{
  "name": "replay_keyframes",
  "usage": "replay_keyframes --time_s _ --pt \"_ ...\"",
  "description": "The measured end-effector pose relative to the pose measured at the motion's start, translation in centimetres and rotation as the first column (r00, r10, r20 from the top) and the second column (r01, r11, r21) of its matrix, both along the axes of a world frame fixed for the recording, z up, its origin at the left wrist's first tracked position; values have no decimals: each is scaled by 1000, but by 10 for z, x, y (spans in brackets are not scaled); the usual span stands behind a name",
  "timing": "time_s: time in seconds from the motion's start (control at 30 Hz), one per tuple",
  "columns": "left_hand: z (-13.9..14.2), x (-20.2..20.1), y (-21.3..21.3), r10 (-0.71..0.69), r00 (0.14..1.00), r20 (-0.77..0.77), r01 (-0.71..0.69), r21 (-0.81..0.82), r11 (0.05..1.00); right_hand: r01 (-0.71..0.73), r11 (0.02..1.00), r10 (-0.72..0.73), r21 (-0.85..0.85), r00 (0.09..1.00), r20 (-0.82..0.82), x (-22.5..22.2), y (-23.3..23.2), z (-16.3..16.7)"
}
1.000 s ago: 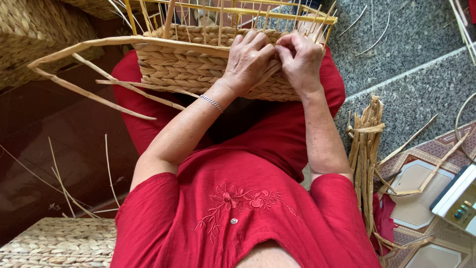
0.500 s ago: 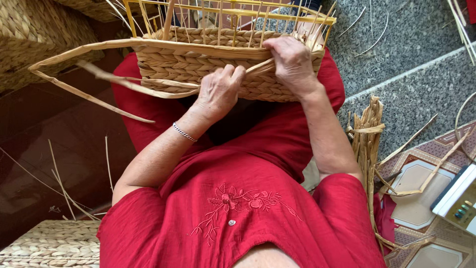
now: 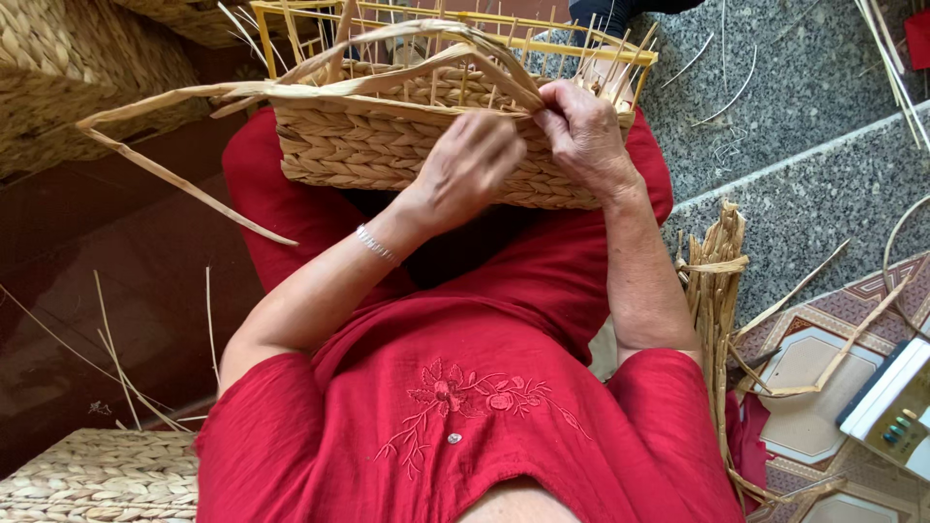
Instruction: The person sits on the stairs and weaves a water-hyacinth basket around a yellow metal frame, threading and tightening long woven strands over the rim and sides by hand, working the strands one after another to build up the basket wall.
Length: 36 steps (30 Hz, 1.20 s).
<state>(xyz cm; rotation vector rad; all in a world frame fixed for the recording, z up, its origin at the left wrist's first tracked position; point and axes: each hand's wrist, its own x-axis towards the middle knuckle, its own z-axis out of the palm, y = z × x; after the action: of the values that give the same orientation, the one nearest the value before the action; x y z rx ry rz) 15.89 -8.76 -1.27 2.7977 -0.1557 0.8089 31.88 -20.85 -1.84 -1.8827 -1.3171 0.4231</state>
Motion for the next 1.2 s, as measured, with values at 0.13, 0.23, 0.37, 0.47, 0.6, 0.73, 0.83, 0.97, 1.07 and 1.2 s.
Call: replay_keyframes --time_s 0.13,0.23,0.37,0.47,0.6,0.73,0.83,0.97,1.07,1.2 --pt "-7 45 9 248 962 -117 -262 -124 957 -26 1000 26 -1 998 -50 2 -3 3" --pt "2 67 17 238 952 -193 -291 -320 902 -40 999 41 4 990 -135 1 -3 4" --pt "6 63 21 260 966 -2 -213 -583 784 -20 1000 23 22 992 -127 1 -2 3" --pt "4 43 18 125 872 -473 -487 -815 316 20 997 -11 77 993 -114 -1 3 1" --pt "-6 13 -4 82 990 -118 -141 -901 411 55 992 -59 109 998 35 -8 14 0" --pt "-13 6 -9 42 999 -35 -54 -722 690 124 991 -128 46 988 82 -13 20 0" --pt "-13 7 14 18 996 -91 -56 -436 898 27 998 -34 52 990 135 -10 14 3" --pt "-12 3 47 289 943 -166 -288 31 957 -103 994 101 25 993 69 -7 7 6" --pt "-16 -3 49 312 943 -118 -284 205 936 6 992 -23 127 991 131 -12 12 0" --pt "-26 -20 37 222 967 -125 -207 119 971 156 983 -171 97 969 176 -18 19 -9"
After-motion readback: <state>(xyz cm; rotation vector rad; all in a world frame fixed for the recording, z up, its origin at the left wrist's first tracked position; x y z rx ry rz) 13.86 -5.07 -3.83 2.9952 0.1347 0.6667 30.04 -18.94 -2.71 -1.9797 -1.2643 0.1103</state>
